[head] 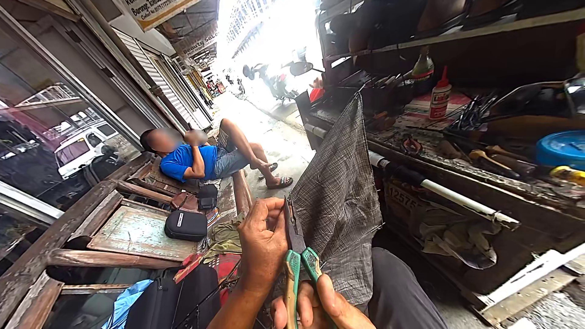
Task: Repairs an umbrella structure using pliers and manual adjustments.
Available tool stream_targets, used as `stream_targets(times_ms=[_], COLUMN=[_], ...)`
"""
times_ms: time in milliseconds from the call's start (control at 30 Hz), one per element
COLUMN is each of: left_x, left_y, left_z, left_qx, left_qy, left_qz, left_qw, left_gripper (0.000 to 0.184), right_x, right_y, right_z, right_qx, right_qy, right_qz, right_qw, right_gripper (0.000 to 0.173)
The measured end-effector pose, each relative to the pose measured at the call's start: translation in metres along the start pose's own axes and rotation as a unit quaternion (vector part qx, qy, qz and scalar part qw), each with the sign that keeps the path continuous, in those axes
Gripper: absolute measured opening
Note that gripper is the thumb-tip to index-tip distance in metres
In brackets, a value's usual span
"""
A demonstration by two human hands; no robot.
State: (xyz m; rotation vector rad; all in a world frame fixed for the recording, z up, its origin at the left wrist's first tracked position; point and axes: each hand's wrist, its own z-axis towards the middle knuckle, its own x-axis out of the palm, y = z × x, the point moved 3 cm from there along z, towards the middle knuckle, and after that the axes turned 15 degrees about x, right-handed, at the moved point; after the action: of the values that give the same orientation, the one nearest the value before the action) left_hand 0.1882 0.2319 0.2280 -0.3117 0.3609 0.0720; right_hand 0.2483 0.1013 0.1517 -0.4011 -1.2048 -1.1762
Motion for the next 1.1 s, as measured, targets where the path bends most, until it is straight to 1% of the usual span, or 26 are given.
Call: stream_targets(times_ms=[167, 300, 533, 700, 1000, 1100], left_x=[0.001, 0.001, 0.001, 0.001, -0.001, -0.001], left_y=[0.002, 0.002, 0.004, 0.006, 0.014, 0.017], left_z=[-0.001, -0.001, -0.002, 0.000, -0.001, 0.001], left_qx=[0.003, 0.003, -0.004, -0.036, 0.000, -0.006], left_qy=[0.001, 0.000, -0.001, 0.004, 0.029, 0.030], left_qz=[0.002, 0.001, -0.002, -0.041, -0.087, -0.117], left_qw=[1.000, 1.000, 1.000, 0.998, 0.996, 0.993], left_gripper=[0.013, 0.014, 0.015, 0.022, 0.023, 0.022], right_x=[0.001, -0.001, 0.001, 0.001, 0.003, 0.004], right_y=[-0.002, -0.003, -0.004, -0.003, -0.002, -0.002], right_z=[0.002, 0.003, 0.006, 0.005, 0.002, 0.002], right_qx=[-0.006, -0.007, -0.004, 0.003, 0.000, -0.001], right_qy=[0.007, 0.030, 0.010, 0.013, 0.015, 0.016], right_qz=[0.026, 0.035, 0.051, 0.057, 0.057, 0.059], right_qw=[1.000, 0.999, 0.999, 0.998, 0.998, 0.998], right_gripper=[0.047, 0.048, 0.045, 0.045, 0.046, 0.046])
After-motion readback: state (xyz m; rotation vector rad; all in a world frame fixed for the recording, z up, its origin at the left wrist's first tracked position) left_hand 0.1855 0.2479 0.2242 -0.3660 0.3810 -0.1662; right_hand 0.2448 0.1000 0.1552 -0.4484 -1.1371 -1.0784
